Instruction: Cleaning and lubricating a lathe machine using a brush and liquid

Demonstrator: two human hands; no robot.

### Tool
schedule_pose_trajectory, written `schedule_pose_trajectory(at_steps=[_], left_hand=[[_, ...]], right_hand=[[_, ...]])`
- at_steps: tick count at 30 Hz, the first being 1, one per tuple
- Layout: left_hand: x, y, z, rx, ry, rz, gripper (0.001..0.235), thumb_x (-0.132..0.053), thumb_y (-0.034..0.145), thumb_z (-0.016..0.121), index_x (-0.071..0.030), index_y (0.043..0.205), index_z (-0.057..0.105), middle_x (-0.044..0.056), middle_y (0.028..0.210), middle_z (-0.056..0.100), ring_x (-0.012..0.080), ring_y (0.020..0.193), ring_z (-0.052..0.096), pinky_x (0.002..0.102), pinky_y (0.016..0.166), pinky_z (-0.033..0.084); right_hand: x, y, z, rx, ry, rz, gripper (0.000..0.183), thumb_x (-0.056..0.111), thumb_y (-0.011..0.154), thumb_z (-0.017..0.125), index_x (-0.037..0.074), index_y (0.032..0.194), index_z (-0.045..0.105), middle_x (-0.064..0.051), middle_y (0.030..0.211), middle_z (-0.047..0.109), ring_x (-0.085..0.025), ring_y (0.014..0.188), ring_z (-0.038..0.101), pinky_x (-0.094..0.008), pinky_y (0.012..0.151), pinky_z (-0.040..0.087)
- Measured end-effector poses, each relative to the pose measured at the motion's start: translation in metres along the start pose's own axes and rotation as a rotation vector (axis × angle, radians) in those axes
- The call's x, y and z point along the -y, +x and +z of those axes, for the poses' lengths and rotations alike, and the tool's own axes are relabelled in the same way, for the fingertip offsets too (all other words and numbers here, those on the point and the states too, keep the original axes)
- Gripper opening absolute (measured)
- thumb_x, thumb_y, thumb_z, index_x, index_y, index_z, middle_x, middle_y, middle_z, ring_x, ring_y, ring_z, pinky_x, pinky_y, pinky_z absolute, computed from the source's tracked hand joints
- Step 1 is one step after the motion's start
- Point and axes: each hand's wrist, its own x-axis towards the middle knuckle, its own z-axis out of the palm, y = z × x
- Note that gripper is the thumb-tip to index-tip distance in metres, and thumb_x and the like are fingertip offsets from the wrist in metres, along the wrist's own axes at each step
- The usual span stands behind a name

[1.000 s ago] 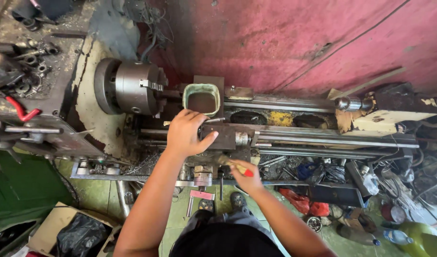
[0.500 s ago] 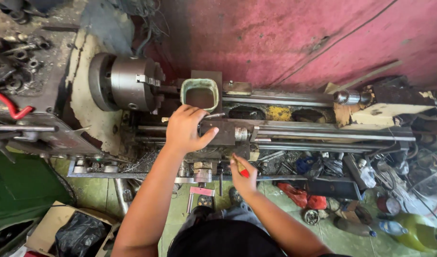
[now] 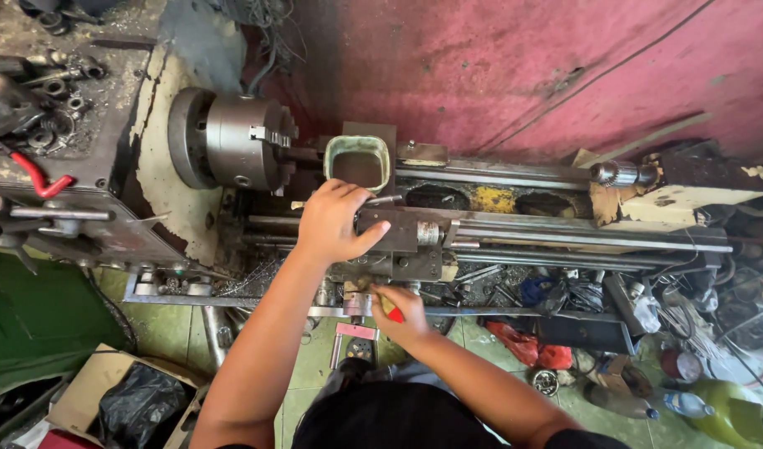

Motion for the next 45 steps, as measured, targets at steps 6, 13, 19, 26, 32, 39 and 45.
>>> schedule_pose_trajectory(at_steps=[6,13,19,26,32,39,45], left_hand=[[0.000,0.001,-0.002,0.022,-0.046,0.000,0.045,-0.052,0.072,0.076,-0.013,0.094,0.073,0.007,0.081,0.070,0.0284,0.082,0.069,0.035,0.077,0.056],[0.002,0.004,-0.010,0.081,-0.178,0.005,0.047,-0.051,0.076,0.075,-0.010,0.099,0.073,0.012,0.088,0.073,0.0350,0.084,0.070,0.042,0.080,0.055],[0.004,0.005,-0.014,0.093,-0.278,0.006,0.048,-0.050,0.079,0.076,-0.009,0.104,0.073,0.012,0.094,0.074,0.0359,0.087,0.069,0.043,0.081,0.055],[0.007,0.007,-0.017,0.111,-0.311,-0.008,0.049,-0.048,0.078,0.079,-0.008,0.106,0.073,0.011,0.097,0.075,0.0361,0.088,0.069,0.043,0.082,0.054],[0.005,0.006,-0.018,0.129,-0.355,-0.019,0.051,-0.051,0.081,0.076,-0.008,0.108,0.074,0.011,0.099,0.075,0.0362,0.089,0.069,0.043,0.083,0.055],[0.009,0.004,-0.017,0.110,-0.376,-0.037,0.049,-0.048,0.080,0.079,-0.009,0.109,0.074,0.009,0.101,0.075,0.0346,0.091,0.069,0.042,0.085,0.054],[0.004,0.004,-0.017,0.116,-0.335,-0.089,0.048,-0.039,0.075,0.076,-0.011,0.114,0.073,0.010,0.102,0.074,0.0336,0.094,0.069,0.042,0.088,0.054]], right_hand=[[0.015,0.014,0.046,0.054,0.146,0.086,0.021,0.005,0.080,0.080,0.009,0.101,0.081,-0.014,0.087,0.079,-0.035,0.084,0.076,-0.041,0.074,0.060],[0.017,0.033,0.048,0.189,0.102,0.205,0.023,0.011,0.083,0.077,0.010,0.106,0.081,-0.018,0.093,0.079,-0.042,0.092,0.074,-0.051,0.079,0.057],[0.004,0.025,0.011,0.060,0.117,0.154,0.013,0.009,0.078,0.080,0.011,0.091,0.083,-0.012,0.076,0.078,-0.025,0.072,0.076,-0.039,0.068,0.058],[0.034,0.043,-0.003,0.064,0.004,-0.008,0.015,0.008,0.077,0.078,0.015,0.089,0.083,-0.007,0.077,0.079,-0.031,0.071,0.076,-0.039,0.065,0.060],[0.027,0.053,0.014,0.206,0.104,0.109,0.021,0.008,0.077,0.077,0.010,0.098,0.081,-0.016,0.085,0.078,-0.039,0.081,0.075,-0.046,0.072,0.058],[0.008,0.051,-0.018,0.189,-0.028,0.131,0.013,0.010,0.072,0.077,0.015,0.083,0.081,-0.010,0.075,0.077,-0.034,0.074,0.076,-0.041,0.070,0.059],[-0.031,0.055,-0.077,0.096,0.070,0.072,0.025,0.007,0.067,0.077,0.015,0.090,0.085,-0.010,0.083,0.078,-0.031,0.082,0.076,-0.041,0.077,0.058]])
